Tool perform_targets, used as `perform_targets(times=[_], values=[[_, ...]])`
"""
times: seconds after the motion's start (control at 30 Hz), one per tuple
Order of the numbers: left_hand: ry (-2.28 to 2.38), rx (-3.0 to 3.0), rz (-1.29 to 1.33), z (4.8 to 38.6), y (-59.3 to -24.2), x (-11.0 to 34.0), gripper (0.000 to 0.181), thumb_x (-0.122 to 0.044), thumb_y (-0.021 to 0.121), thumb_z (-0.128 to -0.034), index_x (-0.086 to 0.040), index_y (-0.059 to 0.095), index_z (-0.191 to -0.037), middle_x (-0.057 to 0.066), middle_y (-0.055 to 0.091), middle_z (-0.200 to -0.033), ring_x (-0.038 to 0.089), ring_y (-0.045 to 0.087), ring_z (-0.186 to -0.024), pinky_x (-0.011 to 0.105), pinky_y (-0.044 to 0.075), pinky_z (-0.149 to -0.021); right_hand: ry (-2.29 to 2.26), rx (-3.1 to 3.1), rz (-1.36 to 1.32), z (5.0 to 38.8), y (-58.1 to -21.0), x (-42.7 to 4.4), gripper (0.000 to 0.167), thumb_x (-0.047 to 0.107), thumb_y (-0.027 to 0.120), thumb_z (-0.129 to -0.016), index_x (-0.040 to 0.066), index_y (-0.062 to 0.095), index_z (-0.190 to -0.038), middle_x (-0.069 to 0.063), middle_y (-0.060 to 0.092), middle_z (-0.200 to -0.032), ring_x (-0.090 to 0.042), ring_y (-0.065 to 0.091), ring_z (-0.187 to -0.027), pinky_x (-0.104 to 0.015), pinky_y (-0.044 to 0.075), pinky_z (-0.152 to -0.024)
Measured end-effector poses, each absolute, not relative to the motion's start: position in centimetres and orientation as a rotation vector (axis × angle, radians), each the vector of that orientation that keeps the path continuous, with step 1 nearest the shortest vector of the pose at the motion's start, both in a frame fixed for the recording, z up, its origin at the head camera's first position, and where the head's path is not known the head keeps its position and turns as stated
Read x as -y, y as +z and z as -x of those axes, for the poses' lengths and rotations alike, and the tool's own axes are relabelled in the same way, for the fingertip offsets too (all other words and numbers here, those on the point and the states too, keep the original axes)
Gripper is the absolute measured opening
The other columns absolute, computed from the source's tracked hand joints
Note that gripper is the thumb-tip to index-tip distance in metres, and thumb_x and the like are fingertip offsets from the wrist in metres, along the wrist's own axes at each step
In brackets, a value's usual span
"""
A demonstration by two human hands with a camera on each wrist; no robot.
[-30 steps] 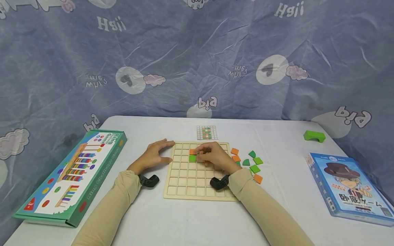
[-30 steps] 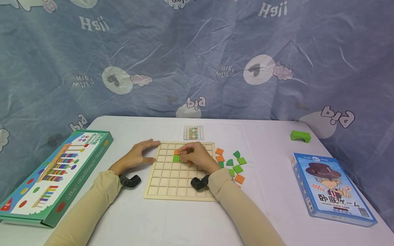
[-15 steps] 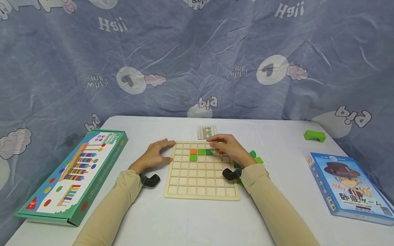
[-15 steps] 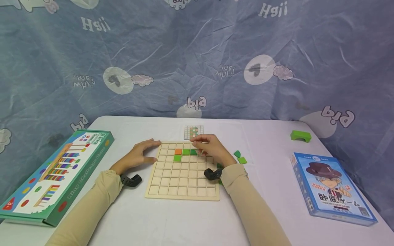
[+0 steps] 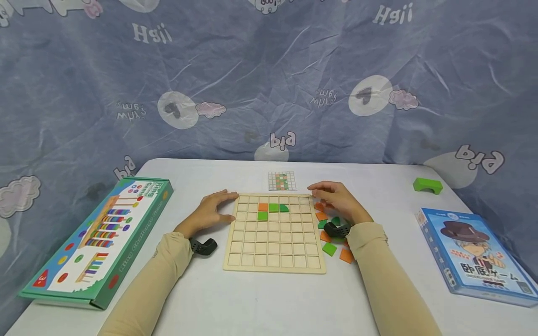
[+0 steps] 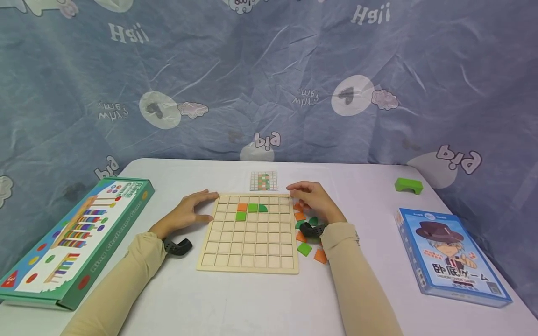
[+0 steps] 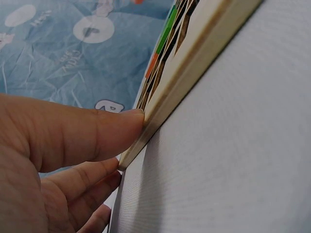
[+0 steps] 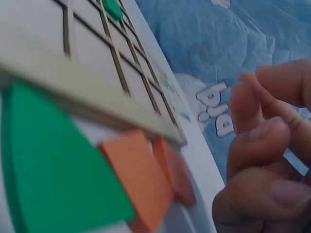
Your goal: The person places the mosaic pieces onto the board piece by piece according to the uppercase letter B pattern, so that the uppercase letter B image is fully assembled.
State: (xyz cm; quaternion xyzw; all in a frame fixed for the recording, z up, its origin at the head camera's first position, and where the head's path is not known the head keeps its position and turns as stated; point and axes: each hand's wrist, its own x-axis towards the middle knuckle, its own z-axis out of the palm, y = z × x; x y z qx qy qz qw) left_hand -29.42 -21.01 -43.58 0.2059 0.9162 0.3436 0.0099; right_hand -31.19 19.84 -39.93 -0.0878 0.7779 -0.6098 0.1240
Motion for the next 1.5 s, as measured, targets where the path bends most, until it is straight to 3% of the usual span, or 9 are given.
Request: perform_targets(times=[0.3,0.5,0.63,0.77,0.97,1.17,1.5], values=[[1.085,-2.869,-0.667,29.3,-43.7,21.3,0.075,-0.023,0.082,-0.0864,-0.001,0.058,-0.154,0.021,0.052,-0.162,0.046,0.034,-0.158,0.070,0.014,-0.128,-1.682,-2.396,0.233,31.2,-40.9,-21.3,0.037,0.014,0.064,-0.109,-0.009,0.066,-0.139,0.000,0.063,-0.087,-0.009,0.046,-0.063,-0.023,0.043,-0.059],[1.075,-2.882,-0.678,29.4,-43.8,21.4,0.076,-0.025,0.082,-0.0858,-0.001,0.058,-0.154,0.021,0.052,-0.162,0.047,0.034,-0.158,0.072,0.014,-0.128,-1.482,-2.520,0.333,31.3,-41.2,-21.4,0.033,0.003,0.065,-0.101,-0.008,0.072,-0.131,-0.014,0.072,-0.112,-0.014,0.056,-0.083,-0.026,0.048,-0.074],[1.087,-2.875,-0.671,29.3,-43.8,21.3,0.076,-0.024,0.083,-0.0847,-0.001,0.059,-0.153,0.021,0.052,-0.162,0.047,0.034,-0.158,0.072,0.013,-0.128,-1.382,-2.558,0.360,31.4,-41.3,-21.4,0.039,-0.003,0.066,-0.089,-0.007,0.076,-0.126,-0.019,0.073,-0.116,-0.021,0.062,-0.091,-0.030,0.052,-0.081],[1.091,-2.869,-0.668,29.3,-43.7,21.2,0.076,-0.024,0.083,-0.0851,-0.001,0.059,-0.153,0.021,0.051,-0.163,0.047,0.033,-0.158,0.071,0.013,-0.128,-1.327,-2.590,0.305,31.3,-41.2,-21.5,0.044,-0.002,0.066,-0.082,-0.006,0.076,-0.124,-0.013,0.070,-0.103,-0.020,0.055,-0.083,-0.030,0.048,-0.072],[1.065,-2.877,-0.681,29.4,-43.7,21.1,0.076,-0.025,0.083,-0.0860,-0.001,0.058,-0.154,0.021,0.052,-0.163,0.046,0.034,-0.158,0.070,0.014,-0.128,-1.381,-2.617,0.156,31.2,-41.0,-22.1,0.037,0.004,0.076,-0.090,-0.006,0.071,-0.125,-0.003,0.055,-0.089,-0.013,0.047,-0.063,-0.025,0.042,-0.056],[1.080,-2.869,-0.680,29.4,-43.5,21.0,0.077,-0.024,0.083,-0.0854,-0.001,0.058,-0.154,0.021,0.052,-0.163,0.046,0.033,-0.158,0.071,0.014,-0.128,-1.397,-2.610,0.112,31.2,-40.9,-22.3,0.035,0.010,0.081,-0.091,-0.006,0.070,-0.121,-0.002,0.056,-0.090,-0.010,0.047,-0.057,-0.023,0.042,-0.053],[1.086,-2.863,-0.678,29.5,-43.7,21.1,0.077,-0.024,0.084,-0.0852,-0.001,0.058,-0.154,0.021,0.051,-0.163,0.047,0.033,-0.158,0.071,0.014,-0.128,-1.407,-2.614,0.156,31.2,-40.7,-21.9,0.031,0.010,0.080,-0.092,-0.006,0.071,-0.117,-0.004,0.062,-0.092,-0.010,0.052,-0.062,-0.023,0.048,-0.055]])
